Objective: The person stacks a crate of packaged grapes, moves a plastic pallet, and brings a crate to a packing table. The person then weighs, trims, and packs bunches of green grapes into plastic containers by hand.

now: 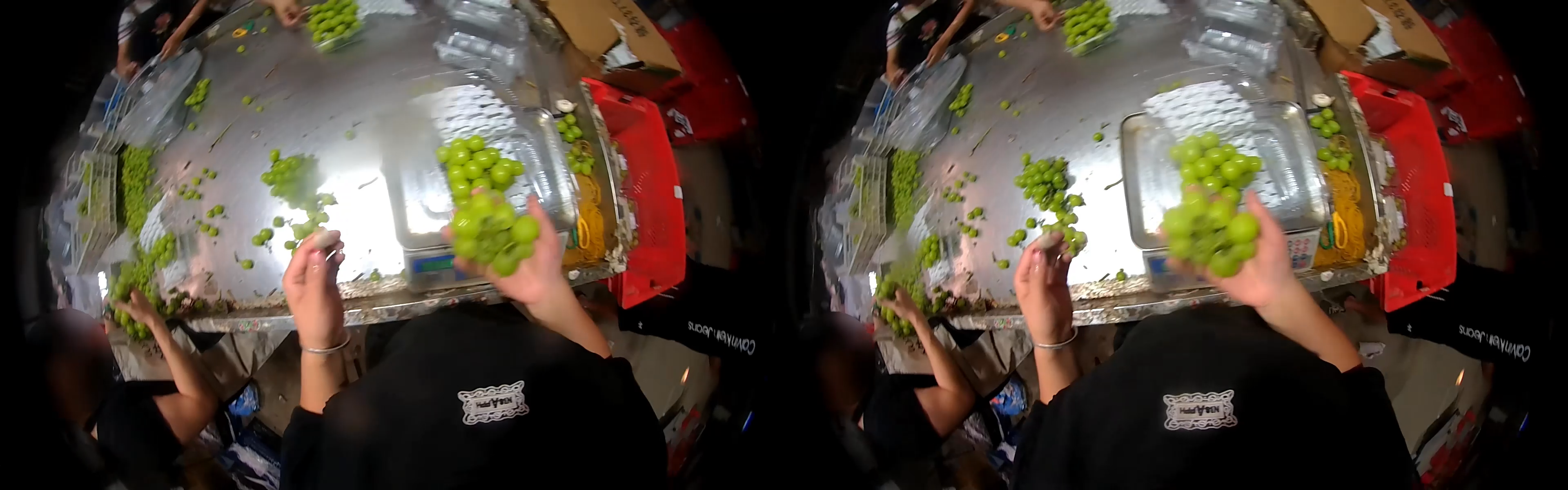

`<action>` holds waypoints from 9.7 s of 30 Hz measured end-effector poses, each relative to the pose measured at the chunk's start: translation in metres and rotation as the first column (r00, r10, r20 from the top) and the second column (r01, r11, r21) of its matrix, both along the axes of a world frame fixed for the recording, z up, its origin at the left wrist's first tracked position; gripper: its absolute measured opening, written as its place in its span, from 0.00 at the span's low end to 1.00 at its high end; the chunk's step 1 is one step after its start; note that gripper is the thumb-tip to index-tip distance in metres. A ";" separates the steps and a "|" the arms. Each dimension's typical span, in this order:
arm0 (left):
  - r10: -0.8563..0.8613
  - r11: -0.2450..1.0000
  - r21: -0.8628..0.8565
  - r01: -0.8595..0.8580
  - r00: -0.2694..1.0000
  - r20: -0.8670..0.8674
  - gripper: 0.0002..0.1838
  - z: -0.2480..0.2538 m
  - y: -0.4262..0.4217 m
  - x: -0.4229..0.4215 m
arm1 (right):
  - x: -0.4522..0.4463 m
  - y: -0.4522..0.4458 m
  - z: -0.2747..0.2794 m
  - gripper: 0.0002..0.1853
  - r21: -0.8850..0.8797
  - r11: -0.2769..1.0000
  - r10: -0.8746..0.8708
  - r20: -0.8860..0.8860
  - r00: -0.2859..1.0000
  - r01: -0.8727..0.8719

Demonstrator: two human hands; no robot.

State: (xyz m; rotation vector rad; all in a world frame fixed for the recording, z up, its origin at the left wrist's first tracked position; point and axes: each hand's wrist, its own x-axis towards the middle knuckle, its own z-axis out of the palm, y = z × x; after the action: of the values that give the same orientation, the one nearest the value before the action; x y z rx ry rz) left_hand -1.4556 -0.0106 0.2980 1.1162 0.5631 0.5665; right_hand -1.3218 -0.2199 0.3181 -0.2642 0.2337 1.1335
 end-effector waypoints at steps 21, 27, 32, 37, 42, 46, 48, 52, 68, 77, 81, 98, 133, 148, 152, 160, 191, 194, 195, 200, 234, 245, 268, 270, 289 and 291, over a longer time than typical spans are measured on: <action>-0.439 0.860 0.224 0.459 0.888 -0.134 0.22 -0.035 -0.071 0.053 | 0.108 -0.057 -0.058 0.19 -0.449 0.490 0.528 0.835 0.155 0.747; 0.218 0.853 0.521 0.030 0.887 -0.408 0.13 -0.104 0.045 0.003 | 0.108 -0.074 -0.049 0.18 -0.465 0.518 0.573 0.812 0.112 0.718; 0.511 0.544 0.819 0.182 0.703 -0.495 0.17 -0.152 0.115 -0.025 | 0.106 -0.070 -0.044 0.15 -0.254 0.566 0.585 0.794 -0.165 0.784; 0.130 0.647 0.593 0.478 0.698 -0.704 0.19 -0.149 0.113 -0.012 | 0.056 -0.037 -0.004 0.14 -0.263 0.697 0.425 0.901 -0.089 0.667; -0.073 0.741 0.429 0.516 0.698 -0.713 0.11 -0.143 0.091 -0.047 | 0.003 0.046 -0.018 0.13 -0.483 0.858 0.466 0.875 0.129 0.173; -0.397 0.918 -0.183 0.353 0.805 -0.440 0.11 -0.151 0.120 -0.069 | -0.034 0.130 -0.074 0.21 -0.700 0.700 0.714 0.691 -0.110 0.142; -0.382 0.830 0.061 0.555 0.644 -0.663 0.13 -0.136 0.125 -0.065 | -0.050 0.150 -0.112 0.23 -0.656 0.659 0.751 0.562 -0.346 0.367; -0.491 0.700 0.225 0.677 0.686 -0.536 0.14 -0.115 0.117 -0.064 | -0.064 0.179 -0.136 0.27 -0.750 0.535 0.811 0.327 -0.486 0.389; 0.812 0.368 0.228 -0.901 0.192 -0.552 0.24 -0.166 0.411 -0.167 | -0.073 0.215 -0.084 0.04 -0.659 0.723 0.690 0.704 -0.167 0.209; 0.890 0.314 -0.249 -0.916 0.376 -0.259 0.16 -0.186 0.390 -0.173 | -0.074 0.294 -0.045 0.11 -0.677 0.736 0.650 0.705 -0.284 0.000; 0.879 0.376 -0.463 -0.803 0.467 -0.097 0.13 -0.183 0.347 -0.170 | -0.080 0.358 -0.039 0.15 -0.691 0.721 0.630 0.687 -0.362 -0.057; 0.952 0.305 -0.126 -0.944 0.304 0.029 0.14 -0.149 0.294 -0.185 | -0.207 0.587 0.030 0.29 -0.338 0.824 0.114 0.884 -0.453 -0.454; 0.398 0.338 -0.802 0.493 0.697 0.596 0.29 -0.070 0.342 -0.151 | -0.113 0.436 -0.012 0.27 -0.550 0.792 0.608 0.668 0.430 -0.264; 0.530 0.747 -0.664 -0.019 0.620 0.579 0.19 -0.033 0.250 -0.031 | -0.061 0.363 0.014 0.24 -0.271 0.924 -0.006 0.698 0.716 0.271; 0.349 0.834 0.277 -0.478 0.845 0.406 0.23 0.017 0.228 -0.031 | -0.081 0.342 0.009 0.34 0.020 0.995 0.092 0.300 0.950 -0.102; -0.399 0.176 0.976 0.131 0.916 -0.051 0.21 0.046 0.161 -0.093 | -0.073 0.315 -0.023 0.38 0.503 0.840 0.272 -0.069 0.960 -0.201; -0.052 0.942 0.332 0.058 0.998 -0.026 0.16 -0.018 0.079 -0.059 | -0.082 0.221 0.026 0.28 0.151 0.982 -0.035 0.732 0.680 -0.112; -0.118 0.942 0.311 0.124 0.992 -0.037 0.17 -0.028 0.083 -0.056 | -0.085 0.218 0.011 0.28 0.016 0.997 -0.051 0.856 0.515 0.072; -0.145 0.938 0.311 0.152 0.988 -0.046 0.17 -0.030 0.085 -0.055 | -0.086 0.217 0.006 0.29 0.009 0.999 -0.036 0.817 0.575 0.051; -0.141 0.897 0.399 0.187 0.980 -0.142 0.19 -0.050 0.121 -0.077 | -0.073 0.216 -0.072 0.35 0.010 0.972 0.231 0.182 0.956 -0.237; 0.421 0.811 0.584 -0.030 0.723 -0.547 0.07 -0.132 0.304 -0.202 | -0.107 0.315 -0.075 0.33 0.277 0.880 0.366 0.121 0.923 -0.385; 0.141 0.980 0.152 -0.131 0.988 -0.055 0.11 -0.050 0.249 -0.136 | -0.107 0.335 -0.064 0.29 0.040 0.942 0.315 0.245 0.917 -0.334; -0.013 0.463 0.849 0.255 0.960 -0.281 0.17 0.079 0.355 -0.028 | -0.061 0.405 -0.032 0.25 -0.177 0.974 0.206 0.458 0.865 -0.138; -0.098 0.366 0.825 0.430 0.900 -0.426 0.16 0.083 0.369 -0.013 | -0.056 0.413 -0.018 0.25 -0.108 0.973 0.229 0.465 0.855 -0.202; 0.801 0.263 0.873 -0.411 0.598 0.040 0.16 0.087 0.800 -0.073 | -0.005 0.430 -0.037 0.24 -0.461 0.881 0.366 0.528 0.767 -0.103; 0.914 0.078 0.815 -0.574 0.367 0.172 0.17 0.085 0.840 -0.082 | 0.012 0.407 -0.068 0.26 -0.517 0.852 0.365 0.483 0.796 -0.077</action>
State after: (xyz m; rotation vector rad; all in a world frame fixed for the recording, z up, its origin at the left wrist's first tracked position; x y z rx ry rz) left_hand -1.5373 0.8296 0.3828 1.7690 1.4362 1.7414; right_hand -1.3097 0.1873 0.2498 -1.0865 -0.0657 1.1718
